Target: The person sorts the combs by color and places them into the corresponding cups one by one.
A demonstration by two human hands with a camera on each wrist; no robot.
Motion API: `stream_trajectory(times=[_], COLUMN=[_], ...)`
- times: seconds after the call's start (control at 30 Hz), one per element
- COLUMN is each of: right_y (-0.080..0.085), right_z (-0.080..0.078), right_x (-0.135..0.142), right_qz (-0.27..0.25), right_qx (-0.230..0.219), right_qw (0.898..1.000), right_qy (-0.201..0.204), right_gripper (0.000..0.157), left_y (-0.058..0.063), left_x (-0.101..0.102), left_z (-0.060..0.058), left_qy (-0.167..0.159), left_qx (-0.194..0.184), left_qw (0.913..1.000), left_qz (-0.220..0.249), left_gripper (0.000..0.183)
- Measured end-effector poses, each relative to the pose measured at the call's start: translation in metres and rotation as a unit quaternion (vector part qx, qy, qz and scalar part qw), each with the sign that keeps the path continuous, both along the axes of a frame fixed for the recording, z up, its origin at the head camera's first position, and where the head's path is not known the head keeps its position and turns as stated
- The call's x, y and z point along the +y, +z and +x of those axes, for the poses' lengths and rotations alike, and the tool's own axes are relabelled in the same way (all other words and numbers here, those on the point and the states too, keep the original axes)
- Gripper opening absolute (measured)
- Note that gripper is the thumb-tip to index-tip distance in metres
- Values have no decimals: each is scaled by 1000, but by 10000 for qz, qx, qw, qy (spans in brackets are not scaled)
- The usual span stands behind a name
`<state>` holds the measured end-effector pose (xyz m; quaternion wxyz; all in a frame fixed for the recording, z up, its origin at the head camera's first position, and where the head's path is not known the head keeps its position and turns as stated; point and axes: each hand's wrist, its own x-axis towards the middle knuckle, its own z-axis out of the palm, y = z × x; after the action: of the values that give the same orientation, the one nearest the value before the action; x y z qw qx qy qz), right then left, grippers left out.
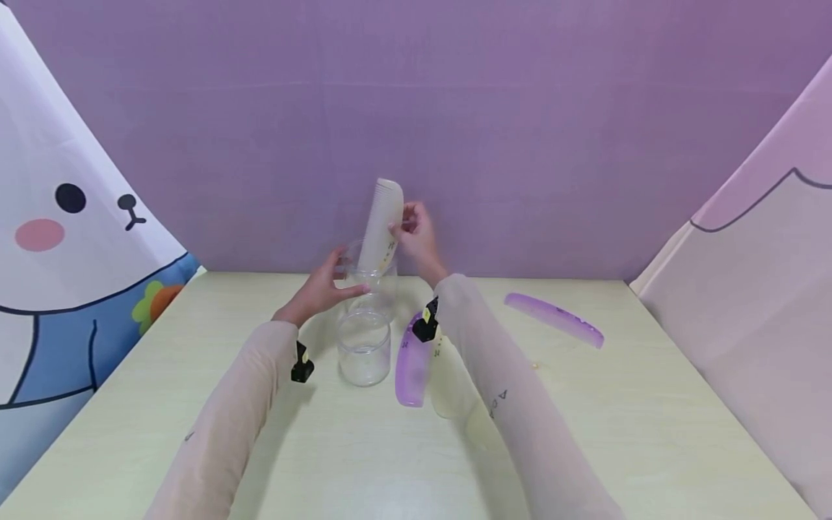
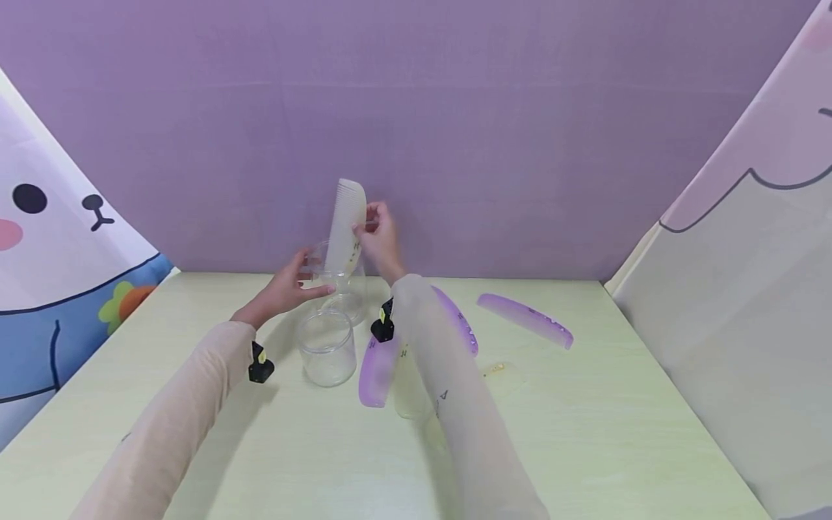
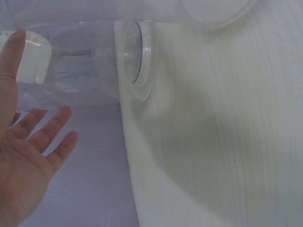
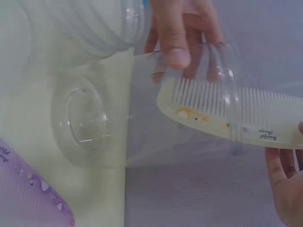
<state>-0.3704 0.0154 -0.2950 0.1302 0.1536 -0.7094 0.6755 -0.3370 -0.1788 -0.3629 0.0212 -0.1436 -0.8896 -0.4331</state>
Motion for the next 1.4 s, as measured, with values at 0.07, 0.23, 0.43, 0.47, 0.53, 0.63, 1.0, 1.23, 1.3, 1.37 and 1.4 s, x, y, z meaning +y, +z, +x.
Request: stream_trajectory(times=[0.07, 0.23, 0.43, 0.47, 0.53, 0.63, 1.0, 1.23, 1.3, 1.37, 1.4], right_y=[-3, -8, -10, -9, -9, -10, -6, -2, -1, -1, -1], right_z=[1, 4, 7, 8, 7, 6, 2, -1, -1, -1, -2], right_x=[-2, -7, -10, -10, -11, -12, -12, -11, -10, -10, -10], right_qz=[130, 437, 934, 1003, 1101, 1195, 1657, 2035, 2081, 2116, 2127], right_qx=[-78, -79, 57, 82, 163, 244, 298, 190, 192, 210, 215], right_qw=[9999, 9987, 9954, 9947, 9936, 9923, 9845, 9765, 9751, 9741, 9737], right_qy=[76, 263, 223, 204, 182, 205, 484, 680, 740, 775, 791], right_gripper=[27, 28, 27, 28, 29, 33, 35, 28, 26, 25, 24], left_y=[0, -1, -1, -1, -1, 0, 1, 3, 3, 3, 3], left_x=[0, 1, 2, 2, 1, 1, 0, 2, 2, 2, 2], left_z=[0, 1, 0, 0, 0, 1, 2, 3, 3, 3, 3], left_qy=[3, -51, -126, -143, -143, -110, -111, -173, -170, -167, -170], left_qx=[24, 156, 234, 237, 224, 181, 113, 129, 114, 113, 114], left_qw=[10000, 9998, 9995, 9995, 9995, 9997, 9998, 9997, 9997, 9997, 9997], left_qz=[18, 91, 154, 161, 156, 134, 73, 138, 143, 134, 134], left_gripper=[101, 98, 96, 96, 96, 97, 97, 94, 95, 95, 96])
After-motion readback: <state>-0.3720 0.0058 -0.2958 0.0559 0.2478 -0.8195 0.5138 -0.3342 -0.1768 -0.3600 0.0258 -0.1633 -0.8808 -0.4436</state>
